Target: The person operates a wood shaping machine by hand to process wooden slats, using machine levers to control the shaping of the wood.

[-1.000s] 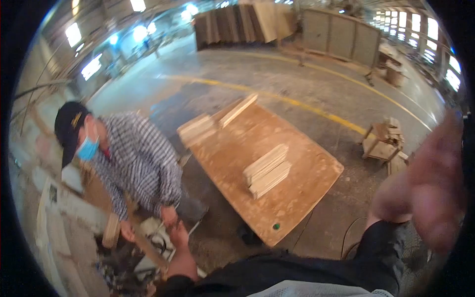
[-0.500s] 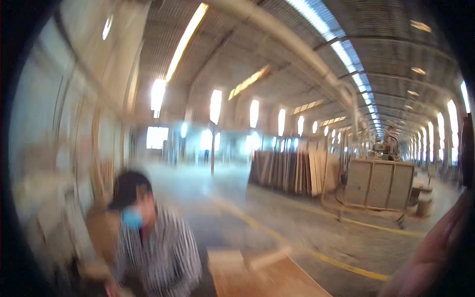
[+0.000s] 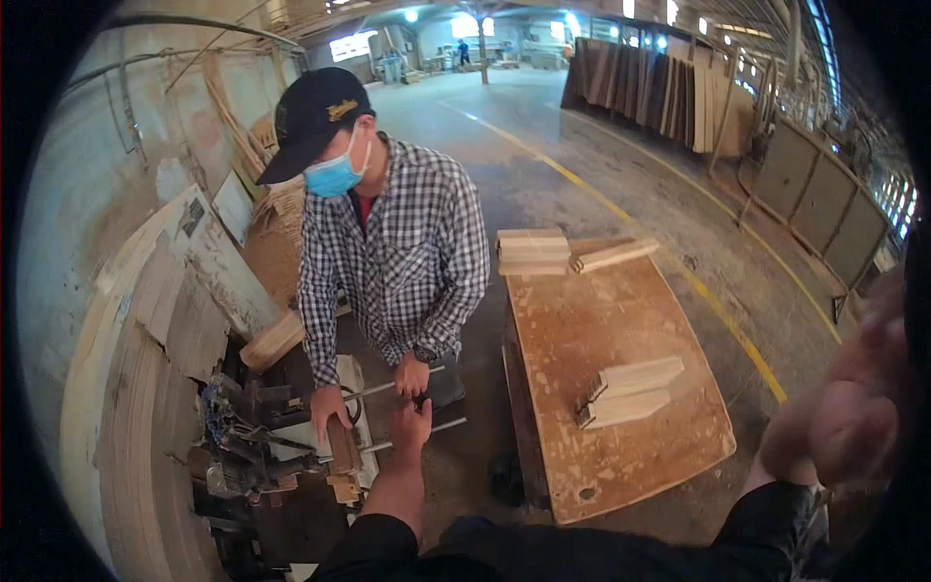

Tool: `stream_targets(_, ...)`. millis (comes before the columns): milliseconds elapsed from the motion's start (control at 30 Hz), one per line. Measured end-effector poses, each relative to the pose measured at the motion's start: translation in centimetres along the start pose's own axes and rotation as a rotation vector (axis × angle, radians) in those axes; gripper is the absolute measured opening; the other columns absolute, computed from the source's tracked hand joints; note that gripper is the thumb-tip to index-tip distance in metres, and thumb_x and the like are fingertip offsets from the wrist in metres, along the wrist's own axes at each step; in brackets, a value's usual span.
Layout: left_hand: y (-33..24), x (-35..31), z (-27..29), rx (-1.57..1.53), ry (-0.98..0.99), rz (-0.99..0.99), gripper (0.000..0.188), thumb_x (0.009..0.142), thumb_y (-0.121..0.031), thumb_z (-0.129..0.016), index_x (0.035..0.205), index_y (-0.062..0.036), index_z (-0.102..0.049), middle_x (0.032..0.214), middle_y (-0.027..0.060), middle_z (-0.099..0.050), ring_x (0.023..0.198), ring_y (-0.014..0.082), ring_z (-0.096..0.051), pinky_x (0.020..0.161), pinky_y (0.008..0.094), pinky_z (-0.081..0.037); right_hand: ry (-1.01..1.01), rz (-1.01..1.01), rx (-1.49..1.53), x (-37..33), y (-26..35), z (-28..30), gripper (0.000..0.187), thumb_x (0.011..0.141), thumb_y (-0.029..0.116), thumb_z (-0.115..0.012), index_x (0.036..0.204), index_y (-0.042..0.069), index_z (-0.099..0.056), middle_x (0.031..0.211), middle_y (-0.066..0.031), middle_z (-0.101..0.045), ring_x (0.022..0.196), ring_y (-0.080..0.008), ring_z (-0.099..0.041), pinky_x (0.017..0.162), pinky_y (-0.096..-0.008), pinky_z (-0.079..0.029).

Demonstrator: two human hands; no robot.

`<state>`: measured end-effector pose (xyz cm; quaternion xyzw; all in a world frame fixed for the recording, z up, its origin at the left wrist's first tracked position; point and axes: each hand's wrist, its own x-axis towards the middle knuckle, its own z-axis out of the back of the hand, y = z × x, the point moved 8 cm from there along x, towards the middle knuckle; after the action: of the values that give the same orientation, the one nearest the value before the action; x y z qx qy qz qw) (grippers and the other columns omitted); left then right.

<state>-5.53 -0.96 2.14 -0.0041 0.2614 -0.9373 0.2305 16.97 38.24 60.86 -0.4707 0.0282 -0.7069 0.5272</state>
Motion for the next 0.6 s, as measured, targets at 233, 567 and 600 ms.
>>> stream_targets(233,1.4,-1.1,0.9,0.14,-0.001,0.013,0.056,0.091,-0.056,-0.051,0.114,-0.0068,-0.065,0.105,0.0186,-0.069,0.101,0.038,-0.065,0.087,0.0515,-0.052,-0.355,-0.871,0.732,-11.1,0.8,-21.7,0.013,0.082,0.002,-0.064,0.095,0.0,-0.065,0.084,-0.008,-0.064,0.076,-0.0162,-0.059,0.068,-0.0299,-0.047)
stream_targets(567,1.4,-1.1,1.3,0.014,-0.053,-0.122,0.043,0.092,-0.046,-0.051,0.099,-0.0079,-0.07,0.089,0.0167,-0.07,0.087,0.0402,-0.066,0.079,0.0506,-0.052,0.627,-0.657,0.722,-16.3,22.0,-52.9,0.053,0.083,0.028,-0.067,0.129,0.006,-0.053,0.13,-0.0193,-0.055,0.119,-0.0368,-0.054,0.099,-0.0467,-0.045)
stream_targets(600,1.4,-1.3,1.1,0.016,-0.05,-0.163,0.039,0.092,-0.043,-0.052,0.098,-0.0079,-0.07,0.088,0.0165,-0.07,0.086,0.041,-0.066,0.078,0.051,-0.052,0.641,-0.643,0.733,-16.6,23.1,-54.6,0.053,0.083,0.028,-0.067,0.129,0.006,-0.053,0.13,-0.0193,-0.055,0.119,-0.0368,-0.054,0.099,-0.0467,-0.045)
